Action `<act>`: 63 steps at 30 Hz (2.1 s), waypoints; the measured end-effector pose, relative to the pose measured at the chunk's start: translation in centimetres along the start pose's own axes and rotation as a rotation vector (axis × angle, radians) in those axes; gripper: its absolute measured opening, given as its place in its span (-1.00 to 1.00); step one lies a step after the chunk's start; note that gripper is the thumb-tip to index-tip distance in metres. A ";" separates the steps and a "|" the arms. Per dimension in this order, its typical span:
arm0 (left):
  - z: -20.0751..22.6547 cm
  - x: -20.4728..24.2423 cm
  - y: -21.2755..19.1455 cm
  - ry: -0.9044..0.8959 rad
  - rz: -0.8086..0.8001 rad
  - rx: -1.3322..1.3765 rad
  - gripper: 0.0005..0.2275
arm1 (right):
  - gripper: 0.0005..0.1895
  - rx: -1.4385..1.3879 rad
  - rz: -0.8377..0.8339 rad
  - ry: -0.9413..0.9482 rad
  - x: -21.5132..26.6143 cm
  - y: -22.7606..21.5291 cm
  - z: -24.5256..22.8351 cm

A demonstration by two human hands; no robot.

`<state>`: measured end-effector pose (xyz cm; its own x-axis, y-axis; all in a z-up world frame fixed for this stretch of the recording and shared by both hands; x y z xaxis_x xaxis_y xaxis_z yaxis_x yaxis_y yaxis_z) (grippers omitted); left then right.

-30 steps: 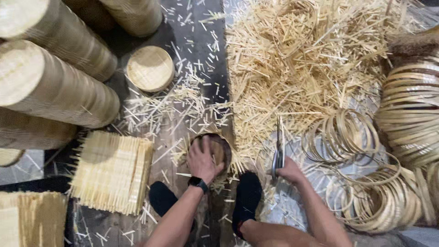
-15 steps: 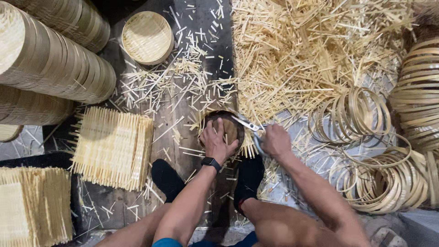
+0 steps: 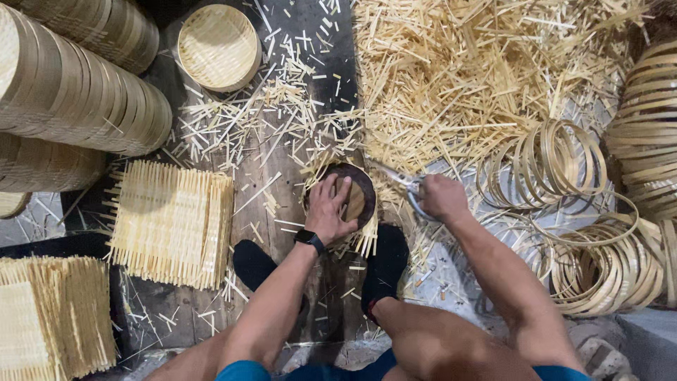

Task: The person trims excess bamboo strips from a woven base using shears and then fits a circular bamboo rim onto the base by hand.

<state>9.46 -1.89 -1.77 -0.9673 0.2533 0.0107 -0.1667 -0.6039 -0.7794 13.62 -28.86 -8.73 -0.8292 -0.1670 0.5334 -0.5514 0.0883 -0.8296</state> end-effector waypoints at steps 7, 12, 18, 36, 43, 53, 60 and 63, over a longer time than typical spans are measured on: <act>1.3 -0.7 -0.7 0.101 -0.115 0.009 -0.04 | -0.32 0.138 0.209 -0.162 0.4 -3.6 -5.8; 2.2 -0.5 -1.0 -0.149 -0.159 -0.270 -0.10 | -0.57 0.124 0.178 -0.129 -0.4 -0.4 -3.2; 1.7 -0.9 0.1 -0.298 0.114 -0.141 -0.12 | -0.36 0.070 0.530 -0.263 2.0 -5.4 -5.9; 2.3 -1.2 2.6 0.164 -0.326 -0.248 -0.16 | -0.52 0.075 0.105 -0.091 -1.1 -0.4 -3.5; 1.4 -0.1 0.3 -0.319 0.177 -0.084 -0.08 | -0.34 0.174 0.303 -0.184 0.3 -3.9 -5.0; 1.5 -0.6 0.5 0.019 -0.060 -0.154 -0.19 | -0.35 0.153 0.194 -0.152 0.8 -4.3 -5.0; 1.0 -0.6 1.7 0.140 -0.136 -0.258 -0.10 | -0.53 0.074 0.244 -0.205 0.2 -4.2 -5.3; -0.2 0.7 -1.4 -0.236 0.253 -0.014 -0.07 | -0.51 0.104 0.216 -0.127 0.5 -4.2 -3.8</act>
<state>9.07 -0.76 -0.82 -0.9955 -0.0861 -0.0403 0.0849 -0.6143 -0.7845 15.12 -25.58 -4.36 -0.9049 -0.2779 0.3224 -0.3449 0.0348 -0.9380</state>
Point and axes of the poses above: each hand's wrist, its own x-axis away from the middle knuckle, its own y-axis out of the palm, z = x × y, the point moved 10 cm from there along -x, towards the middle knuckle, and after that the axes turned 2 degrees about z, right-handed, at the moved point
